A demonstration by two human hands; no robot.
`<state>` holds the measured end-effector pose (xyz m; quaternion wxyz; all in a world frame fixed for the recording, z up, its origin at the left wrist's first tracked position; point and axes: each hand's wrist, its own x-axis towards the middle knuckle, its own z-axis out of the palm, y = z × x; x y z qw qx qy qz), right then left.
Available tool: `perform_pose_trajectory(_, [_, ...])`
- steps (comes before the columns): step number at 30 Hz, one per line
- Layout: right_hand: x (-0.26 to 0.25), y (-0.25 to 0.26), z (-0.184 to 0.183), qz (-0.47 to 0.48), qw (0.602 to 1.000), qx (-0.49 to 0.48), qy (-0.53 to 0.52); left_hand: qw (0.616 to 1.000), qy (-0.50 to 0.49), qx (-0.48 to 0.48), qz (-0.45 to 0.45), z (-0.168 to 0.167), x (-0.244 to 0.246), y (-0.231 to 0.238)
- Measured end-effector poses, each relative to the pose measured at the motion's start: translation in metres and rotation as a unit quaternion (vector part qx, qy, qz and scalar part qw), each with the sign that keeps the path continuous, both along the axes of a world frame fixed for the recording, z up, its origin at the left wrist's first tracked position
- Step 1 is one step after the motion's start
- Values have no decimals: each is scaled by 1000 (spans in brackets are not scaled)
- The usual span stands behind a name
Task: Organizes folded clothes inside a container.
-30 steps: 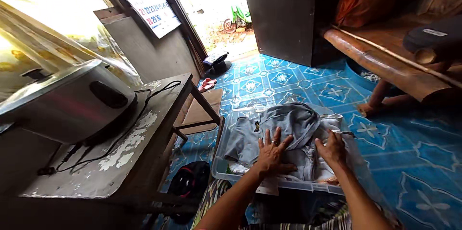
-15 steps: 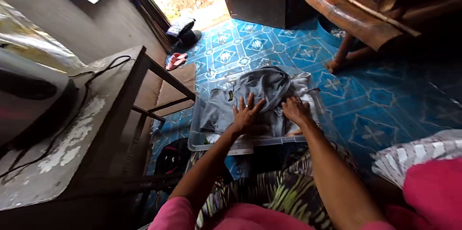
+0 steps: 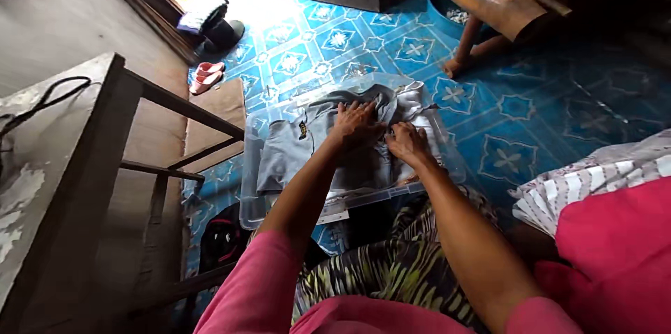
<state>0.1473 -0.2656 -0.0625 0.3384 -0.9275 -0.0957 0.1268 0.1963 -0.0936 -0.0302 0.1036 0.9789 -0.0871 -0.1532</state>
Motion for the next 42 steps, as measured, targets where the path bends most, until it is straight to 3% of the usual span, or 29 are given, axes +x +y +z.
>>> perform_pose_trajectory(5, [6,2,11,3,999,5,42,995,91,45,6,2,16,0])
perform_pose_trajectory(10, [11,-3,22,-183,975,127,-18,997,70,23,36,3,22,-6])
perform_pose_trajectory(15, [7,-2,24,-276,933,194,-122,993,-77,-84,21,-1,14,-47])
perform_pose_trajectory(19, [9,-7,20,-313,909,224,-157,974,-39,-221,-40,-11,24,-97])
perform_pose_trajectory(24, [16,-25,16,-389,873,245,-162,997,37,-54,-44,-10,27,-129])
perform_pose_trajectory(27, [19,-29,18,-418,862,253,-136,997,52,-26,-48,-14,26,-129])
perform_pose_trajectory(30, [21,-30,19,-434,851,270,-121,985,36,-166,19,-10,29,-113])
perform_pose_trajectory(33, [22,-30,18,-450,841,281,-106,906,-61,-405,108,3,25,-87])
perform_pose_trajectory(35, [24,-30,16,-456,838,280,-104,854,-127,-487,135,14,20,-71])
perform_pose_trajectory(36, [25,-29,16,-457,840,275,-103,850,-155,-485,134,19,17,-65])
perform_pose_trajectory(38, [25,-29,16,-451,848,261,-100,889,-176,-407,114,24,8,-58])
perform_pose_trajectory(42, [27,-30,15,-411,873,250,-82,989,-14,-148,5,7,-6,-69])
